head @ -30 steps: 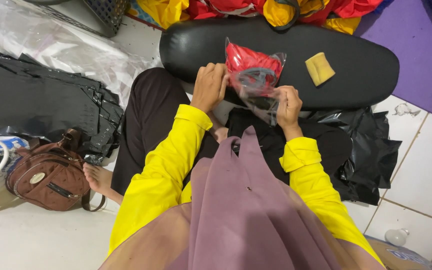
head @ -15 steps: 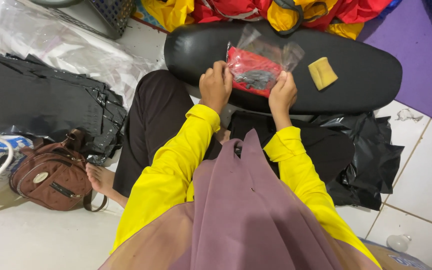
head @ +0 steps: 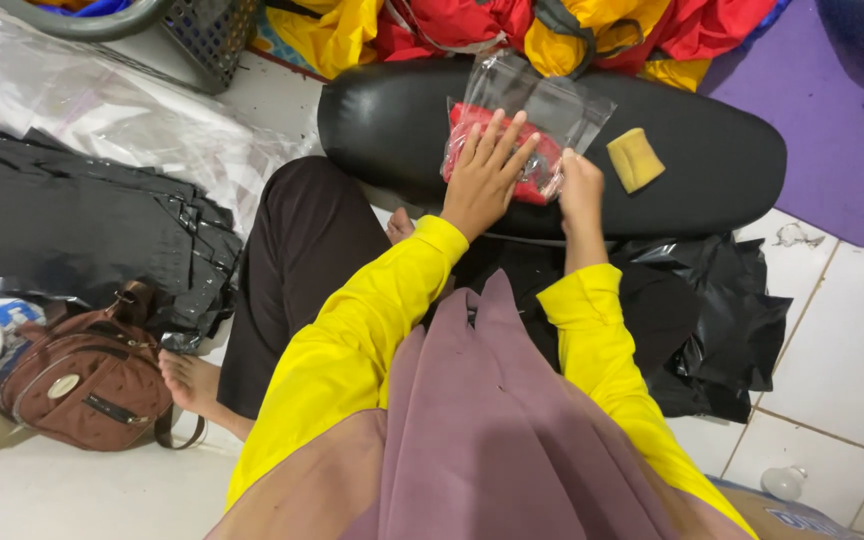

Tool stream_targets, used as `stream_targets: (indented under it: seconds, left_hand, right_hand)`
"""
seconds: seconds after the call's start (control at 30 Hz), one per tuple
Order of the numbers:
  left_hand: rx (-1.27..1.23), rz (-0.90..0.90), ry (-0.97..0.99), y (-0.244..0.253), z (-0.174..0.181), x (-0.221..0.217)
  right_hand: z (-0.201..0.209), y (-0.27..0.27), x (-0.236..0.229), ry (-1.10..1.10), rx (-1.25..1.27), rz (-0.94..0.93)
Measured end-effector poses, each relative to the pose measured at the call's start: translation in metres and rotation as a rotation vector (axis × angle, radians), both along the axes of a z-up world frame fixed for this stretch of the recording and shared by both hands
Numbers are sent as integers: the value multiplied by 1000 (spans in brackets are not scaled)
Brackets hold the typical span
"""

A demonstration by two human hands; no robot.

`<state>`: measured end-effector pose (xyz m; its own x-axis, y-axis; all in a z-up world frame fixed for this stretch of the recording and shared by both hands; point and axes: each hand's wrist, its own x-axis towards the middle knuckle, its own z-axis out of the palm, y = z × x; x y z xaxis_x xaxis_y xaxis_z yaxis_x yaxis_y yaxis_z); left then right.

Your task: The person folds a red rain cover, inserts it into a clear plastic bag, then into a black shipping bag, and finally uses scissors to cut a strap on a yellow rain cover.

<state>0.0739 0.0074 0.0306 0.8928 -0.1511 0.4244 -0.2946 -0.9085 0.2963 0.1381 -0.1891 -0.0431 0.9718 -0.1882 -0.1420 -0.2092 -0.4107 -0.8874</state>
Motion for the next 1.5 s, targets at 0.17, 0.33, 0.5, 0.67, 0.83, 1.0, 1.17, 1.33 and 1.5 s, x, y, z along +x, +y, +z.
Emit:
stream_targets:
  seconds: [0.17, 0.33, 0.5, 0.67, 0.83, 1.0, 1.17, 1.33, 1.5]
  left_hand:
    - [-28, 1, 97, 4, -4, 7]
    - [-81, 3, 128, 5, -9, 12]
    - [-142, 25, 204, 3, -13, 18]
    - [-188, 58, 259, 0, -2, 22]
    - [-217, 103, 279, -2, 4, 26]
    - [-284, 11, 252, 6, -17, 27]
    - [-368, 208, 55, 31, -6, 22]
    - [-178, 411, 259, 47, 6, 19]
    - [-720, 162, 204, 63, 16, 19]
  right_hand:
    - [88, 21, -21, -522, -333, -107]
    - [109, 74, -28, -817, -632, 369]
    - [80, 68, -19, -247, -508, 540]
    - [62, 69, -12, -233, -577, 499]
    - [52, 71, -7, -222, -670, 464]
    - [38, 71, -15, -297, -864, 220]
    - [45, 74, -25, -254, -774, 101]
    - [62, 69, -26, -219, -605, 196]
    - [68, 41, -18, -215, 142, 108]
